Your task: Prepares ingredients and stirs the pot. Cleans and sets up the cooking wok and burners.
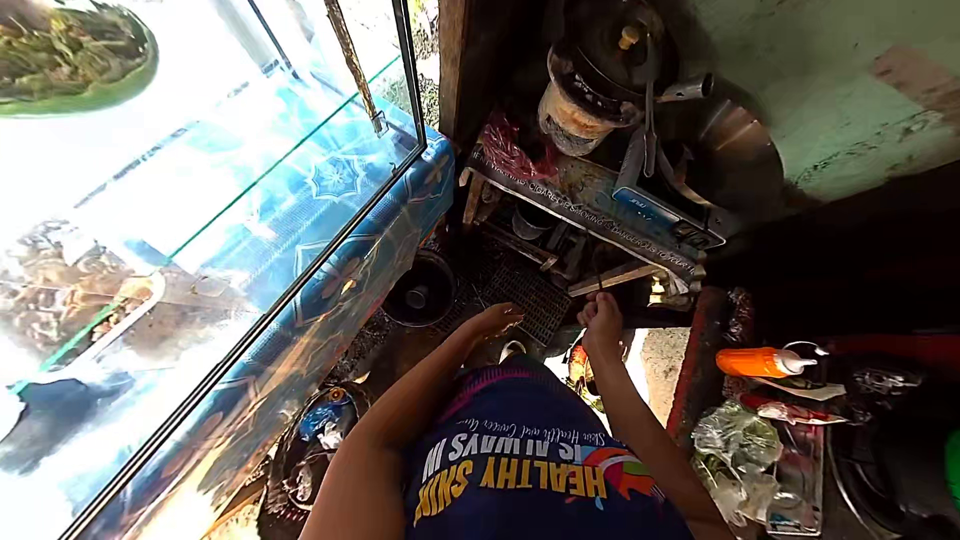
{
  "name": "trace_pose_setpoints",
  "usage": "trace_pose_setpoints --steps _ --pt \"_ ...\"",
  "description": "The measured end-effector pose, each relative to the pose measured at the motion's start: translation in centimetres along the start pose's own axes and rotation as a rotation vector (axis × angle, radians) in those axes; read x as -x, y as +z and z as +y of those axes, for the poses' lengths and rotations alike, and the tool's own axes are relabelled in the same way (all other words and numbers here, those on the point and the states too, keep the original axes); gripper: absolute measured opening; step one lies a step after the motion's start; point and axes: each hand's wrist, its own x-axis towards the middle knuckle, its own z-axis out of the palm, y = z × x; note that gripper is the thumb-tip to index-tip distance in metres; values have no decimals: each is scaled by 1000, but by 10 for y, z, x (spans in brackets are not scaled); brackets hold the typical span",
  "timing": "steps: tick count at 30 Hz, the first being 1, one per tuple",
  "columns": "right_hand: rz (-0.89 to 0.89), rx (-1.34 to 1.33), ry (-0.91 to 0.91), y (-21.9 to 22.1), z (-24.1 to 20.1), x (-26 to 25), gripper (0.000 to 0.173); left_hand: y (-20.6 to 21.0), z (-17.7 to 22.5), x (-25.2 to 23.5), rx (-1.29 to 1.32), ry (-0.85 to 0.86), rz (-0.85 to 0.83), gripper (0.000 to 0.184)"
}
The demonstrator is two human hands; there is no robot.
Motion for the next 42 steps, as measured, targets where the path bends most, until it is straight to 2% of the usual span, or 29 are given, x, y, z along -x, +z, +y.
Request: trace_pose_setpoints --steps 4,10,17,23,26,33,37,42 --pt "-8 113 -199 15 -31 -23 30 -13 -42 11 115 -121 159 36" --pt "-69 171 -347 45 -71 -90 32 -30 -86 24 249 -216 427 34" --pt "-11 274 -234 71 -111 -159 37 -29 -127 48 379 -324 680 33" --pt "15 337 -292 85 -100 -223 39 -14 -136 47 496 -386 748 33" --pt "12 277 -304 87 -92 -225 38 -13 -135 38 531 -377 776 34" --pt "41 393 -317 53 -106 -159 38 -16 -124 20 479 -375 726 32" --pt "67 418 -349 55 -100 -167 38 -26 -120 8 406 -373 680 31" --pt "45 454 -358 59 -93 -167 39 -36 -112 6 368 -340 704 30"
